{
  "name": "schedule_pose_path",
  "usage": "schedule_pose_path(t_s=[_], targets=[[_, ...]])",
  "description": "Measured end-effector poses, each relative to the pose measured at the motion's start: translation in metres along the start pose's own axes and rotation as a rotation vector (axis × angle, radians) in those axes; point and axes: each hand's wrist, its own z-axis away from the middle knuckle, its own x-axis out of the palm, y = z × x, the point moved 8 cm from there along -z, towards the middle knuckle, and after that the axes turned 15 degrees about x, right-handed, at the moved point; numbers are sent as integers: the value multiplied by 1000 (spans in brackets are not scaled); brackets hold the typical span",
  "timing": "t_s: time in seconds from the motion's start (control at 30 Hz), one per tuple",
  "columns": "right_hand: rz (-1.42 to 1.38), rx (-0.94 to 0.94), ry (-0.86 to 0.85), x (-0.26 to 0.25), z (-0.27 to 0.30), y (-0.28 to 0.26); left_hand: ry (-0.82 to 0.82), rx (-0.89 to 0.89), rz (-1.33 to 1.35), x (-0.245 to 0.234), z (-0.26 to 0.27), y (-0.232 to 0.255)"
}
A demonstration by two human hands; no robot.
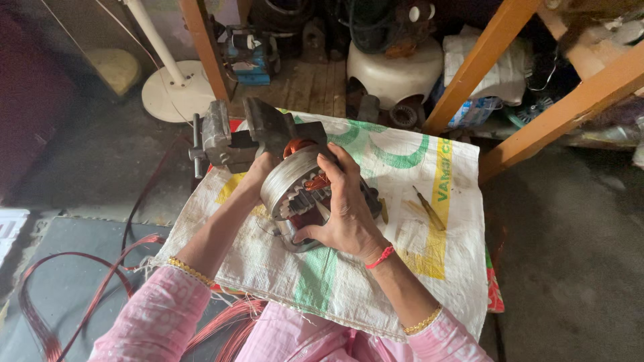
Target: The person winds copper wire into the slots of a motor stator held in a bench vise. They use their hands to push and arrange the wire into the slots, occasionally using a small wooden tool to assist in seating the wire.
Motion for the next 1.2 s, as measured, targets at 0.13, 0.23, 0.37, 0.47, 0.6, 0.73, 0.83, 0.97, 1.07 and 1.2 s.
schedule_pose_path(t_s=[0.13, 0.23, 0.37, 0.47, 0.6, 0.73, 0.83, 0.97, 1.07, 1.2], targets=[[-1, 7, 7, 2, 0, 0, -25, 54, 83, 5, 3, 9], [14, -7, 5, 2, -3, 1, -93, 301, -820, 2, 6, 33], [11, -10, 22, 4, -2, -2, -57, 231, -920, -6, 6, 30], [14, -2, 20, 3, -1, -2, -13, 191, -857, -11, 1, 22], [-6, -36, -33, -4, 0, -1, 65, 81, -146, -17, -6, -4], [4, -14, 140, -14, 17, 4, -6, 4, 97, -18, -14, -28], [-86, 247, 450, -14, 50, 24, -92, 23, -297, -29, -18, -39], [84, 301, 365, 13, 61, 29, -15, -55, -127, -35, -10, -53], [73, 234, 395, 16, 53, 26, 6, -49, -151, -30, -14, -47], [119, 222, 380, 27, 44, 27, 86, -84, -58, -25, -12, -42]])
